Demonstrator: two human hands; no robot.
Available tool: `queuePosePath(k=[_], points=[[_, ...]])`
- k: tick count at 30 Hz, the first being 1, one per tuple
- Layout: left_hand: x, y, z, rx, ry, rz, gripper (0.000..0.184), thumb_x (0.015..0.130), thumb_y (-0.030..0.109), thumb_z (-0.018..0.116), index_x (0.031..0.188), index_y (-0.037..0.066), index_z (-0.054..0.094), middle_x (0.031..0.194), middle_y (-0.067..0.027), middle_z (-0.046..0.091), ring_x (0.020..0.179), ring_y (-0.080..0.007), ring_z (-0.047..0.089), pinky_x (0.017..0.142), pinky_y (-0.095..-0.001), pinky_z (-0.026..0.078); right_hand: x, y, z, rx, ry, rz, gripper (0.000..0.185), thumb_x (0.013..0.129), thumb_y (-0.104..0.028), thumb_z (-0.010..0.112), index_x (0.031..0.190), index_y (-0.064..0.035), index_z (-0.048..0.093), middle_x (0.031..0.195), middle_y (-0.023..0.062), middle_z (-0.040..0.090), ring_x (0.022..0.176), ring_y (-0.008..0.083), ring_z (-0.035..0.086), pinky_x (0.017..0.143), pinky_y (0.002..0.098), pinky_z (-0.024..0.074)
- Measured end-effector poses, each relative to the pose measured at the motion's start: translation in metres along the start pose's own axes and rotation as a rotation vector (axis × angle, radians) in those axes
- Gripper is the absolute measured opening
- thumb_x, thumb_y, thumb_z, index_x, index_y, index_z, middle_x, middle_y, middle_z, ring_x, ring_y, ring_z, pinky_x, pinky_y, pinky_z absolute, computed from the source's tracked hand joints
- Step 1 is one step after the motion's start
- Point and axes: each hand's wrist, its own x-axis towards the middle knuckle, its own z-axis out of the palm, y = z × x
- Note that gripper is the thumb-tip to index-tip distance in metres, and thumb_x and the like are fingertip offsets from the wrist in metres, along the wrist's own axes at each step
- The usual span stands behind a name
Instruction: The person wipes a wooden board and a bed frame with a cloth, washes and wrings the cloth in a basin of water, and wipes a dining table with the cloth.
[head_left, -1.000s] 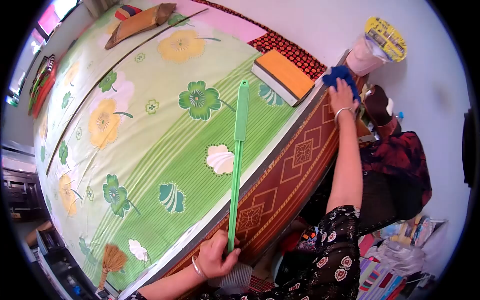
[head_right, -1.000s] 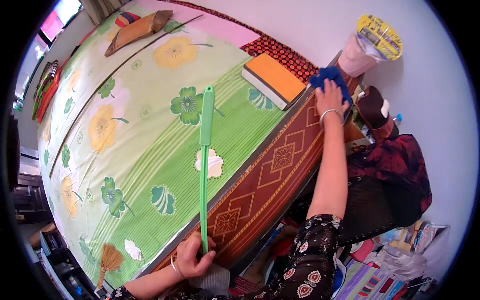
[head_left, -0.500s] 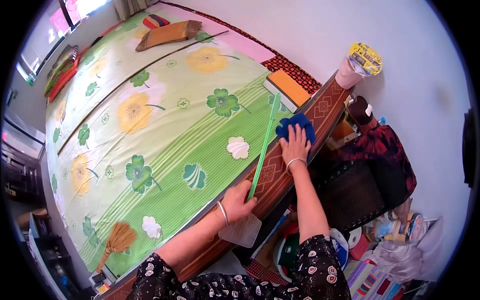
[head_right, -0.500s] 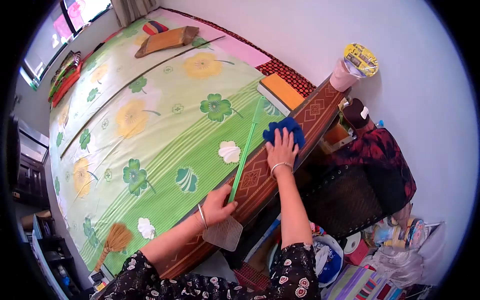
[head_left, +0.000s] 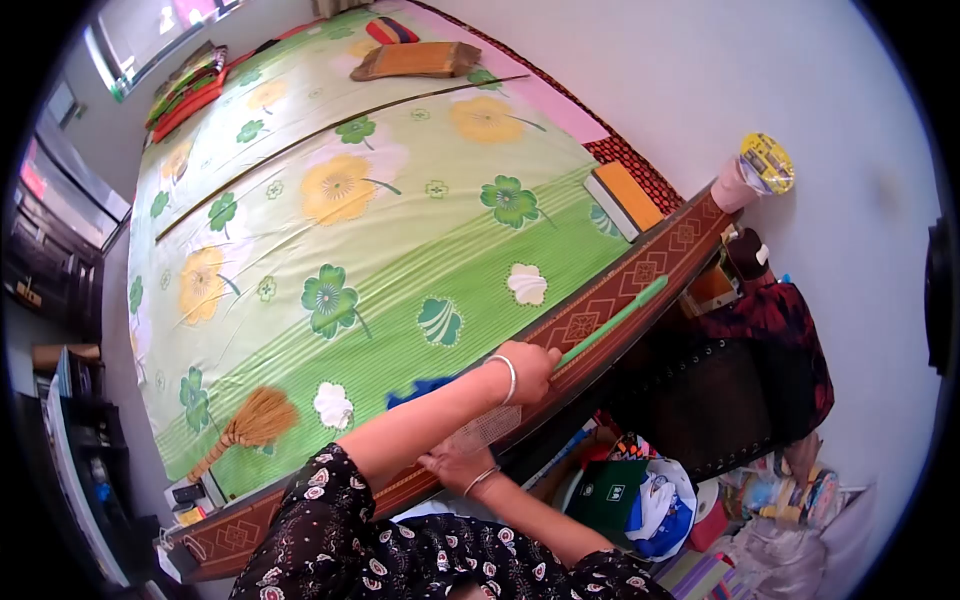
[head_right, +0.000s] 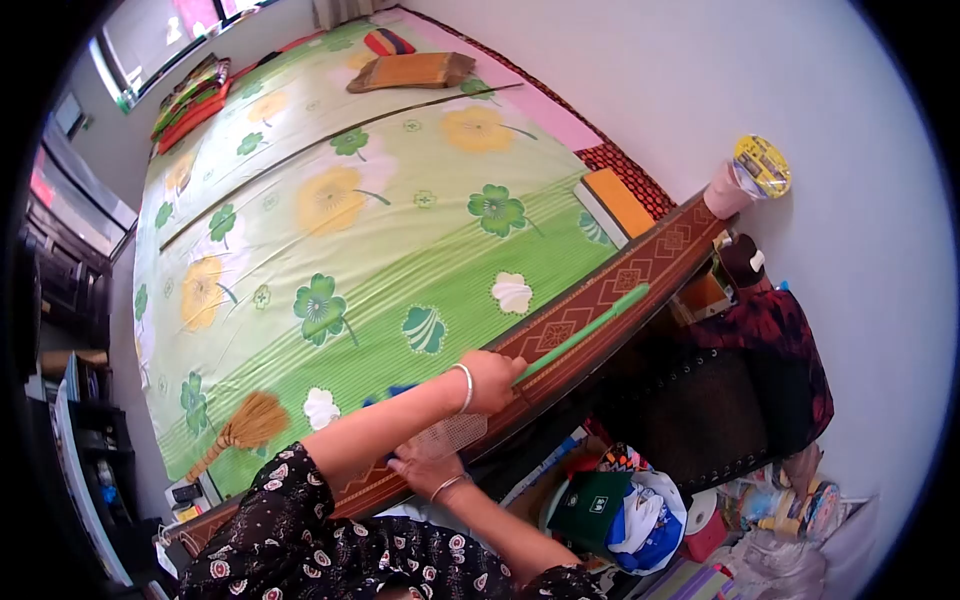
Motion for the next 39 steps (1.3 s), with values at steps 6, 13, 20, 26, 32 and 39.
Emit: queuePosePath(k=[6,13,20,26,32,39], points=[[-0.014,-0.014,0.027,0.055,-0.026,-0.022,0.025,0.077,0.014,0.055,0.098,0.001,0.054,0.094,-0.0204,0.061,0.088,-0.037,0.061,0.076,-0.0444,0.049,-0.005,-0.041,0.045,0.135,-0.149,-0.214,0.035,0.087,-0.035,0.051,0.111,-0.0119,0.06,0.113,0.0048,0.06,0.117,0.0225,0.047,0.1,0.0465,0.0283],[-0.039,-0.016,0.072,0.194,0.296,-0.031,0.027,0.074,0.011,0.057,0.099,0.002,0.057,0.099,-0.0139,0.052,0.097,-0.0299,0.051,0.077,-0.0404,0.046,0.005,-0.068,0.055,0.345,-0.098,-0.193,0.049,0.091,-0.038,0.041,0.136,-0.018,0.042,0.142,0.0058,0.038,0.133,0.0297,0.031,0.108,0.0472,0.0218],[-0.089,-0.018,0.073,0.221,0.375,0.078,0.03,0.069,0.014,0.06,0.096,0.003,0.058,0.099,-0.0137,0.052,0.097,-0.0278,0.049,0.082,-0.0375,0.041,0.012,-0.078,0.04,-0.107,-0.151,-0.162,0.049,0.089,-0.035,0.042,0.136,-0.021,0.042,0.145,0.0049,0.034,0.136,0.0289,0.028,0.103,0.0579,0.0199],[-0.175,-0.038,0.063,0.175,0.579,-0.108,0.034,0.068,0.014,0.061,0.1,0.002,0.056,0.103,-0.0147,0.052,0.1,-0.0298,0.05,0.088,-0.039,0.04,0.009,-0.083,0.051,0.027,-0.027,-0.124,0.047,0.088,-0.035,0.046,0.131,-0.0152,0.048,0.141,0.0081,0.039,0.132,0.0278,0.033,0.104,0.0542,0.0211],[-0.321,-0.088,0.096,-0.011,0.779,-0.3,0.04,0.067,0.012,0.068,0.102,0.0,0.054,0.108,-0.017,0.052,0.103,-0.0329,0.05,0.089,-0.0424,0.038,0.006,-0.105,0.051,-0.181,-0.04,-0.001,0.058,0.076,-0.031,0.062,0.131,-0.0168,0.046,0.143,0.0052,0.036,0.135,0.0279,0.027,0.106,0.0524,0.0175],[-0.469,-0.1,0.143,0.054,0.846,-0.544,0.042,0.067,0.014,0.069,0.104,-0.001,0.053,0.112,-0.0181,0.05,0.106,-0.0339,0.047,0.092,-0.0443,0.035,-0.004,-0.172,0.084,-0.132,-0.102,-0.08,0.051,0.079,-0.037,0.059,0.125,-0.0161,0.05,0.142,0.0048,0.039,0.134,0.029,0.029,0.106,0.0521,0.0182]])
